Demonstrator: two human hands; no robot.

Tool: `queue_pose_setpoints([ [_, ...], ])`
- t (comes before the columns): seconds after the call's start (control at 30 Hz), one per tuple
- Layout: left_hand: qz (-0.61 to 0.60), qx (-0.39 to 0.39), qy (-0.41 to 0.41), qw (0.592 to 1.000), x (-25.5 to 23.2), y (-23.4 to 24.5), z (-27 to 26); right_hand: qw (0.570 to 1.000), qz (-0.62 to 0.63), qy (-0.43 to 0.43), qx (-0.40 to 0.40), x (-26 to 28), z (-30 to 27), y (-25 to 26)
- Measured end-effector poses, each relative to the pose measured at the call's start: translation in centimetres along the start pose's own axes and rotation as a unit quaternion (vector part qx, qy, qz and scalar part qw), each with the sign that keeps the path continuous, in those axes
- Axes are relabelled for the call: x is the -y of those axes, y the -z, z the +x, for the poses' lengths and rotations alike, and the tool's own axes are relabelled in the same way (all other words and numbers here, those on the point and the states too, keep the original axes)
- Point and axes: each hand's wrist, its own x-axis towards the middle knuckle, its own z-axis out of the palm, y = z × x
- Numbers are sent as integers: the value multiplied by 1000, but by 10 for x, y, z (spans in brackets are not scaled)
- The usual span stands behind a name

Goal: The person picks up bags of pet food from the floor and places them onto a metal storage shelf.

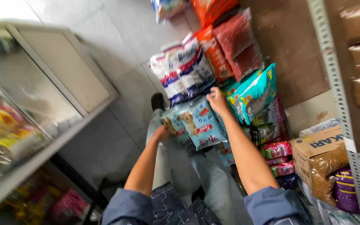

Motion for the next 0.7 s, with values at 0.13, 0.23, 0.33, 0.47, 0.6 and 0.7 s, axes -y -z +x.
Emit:
queue_pose_setpoints([
  [0.13, -33, -54, 4, 998, 8, -13, 36, 1000, 4, -4, 6, -19, 26, -10],
  [0.23, -65, -88, 23, 994, 15, -1, 75, 993, 94, 54, -45, -18, 60, -21],
  [0.33, -103, -91, 7, 991, 17, -1, 87, 997, 53, 15, -44, -33, 73, -26],
  [0.47, -148, -241, -50, 958, -5, 21, 98, 999, -10, -32, 26, -45, 98, -34],
  [0.6, -183, -352, -173, 901, -46, 38, 113, 999, 1, -38, 24, -63, 113, -44],
  [0.7, -163, -415, -230, 865, -77, 38, 117, 1000, 23, 9, -1, -69, 108, -41],
])
